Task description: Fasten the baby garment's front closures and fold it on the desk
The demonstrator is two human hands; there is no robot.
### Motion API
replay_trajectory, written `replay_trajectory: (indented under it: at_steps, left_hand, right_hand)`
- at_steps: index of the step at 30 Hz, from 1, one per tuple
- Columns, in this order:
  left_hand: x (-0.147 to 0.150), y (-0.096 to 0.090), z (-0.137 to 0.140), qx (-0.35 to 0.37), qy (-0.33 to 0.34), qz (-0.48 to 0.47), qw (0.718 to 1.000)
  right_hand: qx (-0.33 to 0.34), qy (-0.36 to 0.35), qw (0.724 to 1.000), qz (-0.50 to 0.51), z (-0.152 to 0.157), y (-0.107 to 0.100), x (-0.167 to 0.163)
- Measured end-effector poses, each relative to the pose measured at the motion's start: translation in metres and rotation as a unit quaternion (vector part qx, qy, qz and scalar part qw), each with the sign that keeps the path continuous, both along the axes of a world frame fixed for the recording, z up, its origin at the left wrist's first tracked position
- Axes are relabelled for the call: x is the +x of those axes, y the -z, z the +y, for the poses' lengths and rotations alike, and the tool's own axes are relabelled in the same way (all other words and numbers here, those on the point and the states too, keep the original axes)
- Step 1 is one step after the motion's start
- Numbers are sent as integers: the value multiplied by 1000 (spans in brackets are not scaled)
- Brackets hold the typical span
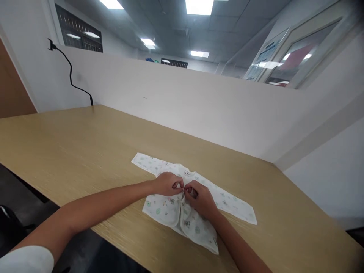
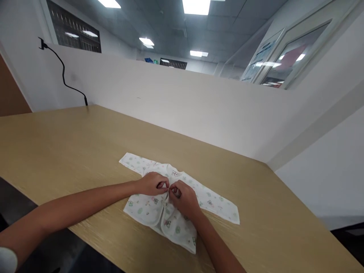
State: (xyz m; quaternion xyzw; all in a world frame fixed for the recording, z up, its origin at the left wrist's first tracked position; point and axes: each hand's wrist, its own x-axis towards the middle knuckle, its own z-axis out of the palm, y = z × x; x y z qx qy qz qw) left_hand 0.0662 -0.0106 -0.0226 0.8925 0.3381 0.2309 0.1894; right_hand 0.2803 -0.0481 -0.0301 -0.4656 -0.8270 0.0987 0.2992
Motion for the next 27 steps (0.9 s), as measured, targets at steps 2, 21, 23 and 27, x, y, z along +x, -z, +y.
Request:
replay_trajectory:
  at_steps: [2, 21, 23, 27]
  left_hand:
    - [-1, 0, 1, 0, 4, -4, 1000]
    - [0, 3, 7, -11, 15, -1, 1000]
    - [0, 3, 7, -13, 15, -1, 1000]
    - [0, 0, 5, -16, 7, 2, 1000]
  right_hand:
    - [1, 2, 1000, -4, 0, 0, 0]
    - [20, 4, 1000, -2, 0, -1, 0]
    - [19, 2, 1000, 1, -1, -2, 0]
    - [15, 4, 1000, 2, -1, -3, -1]
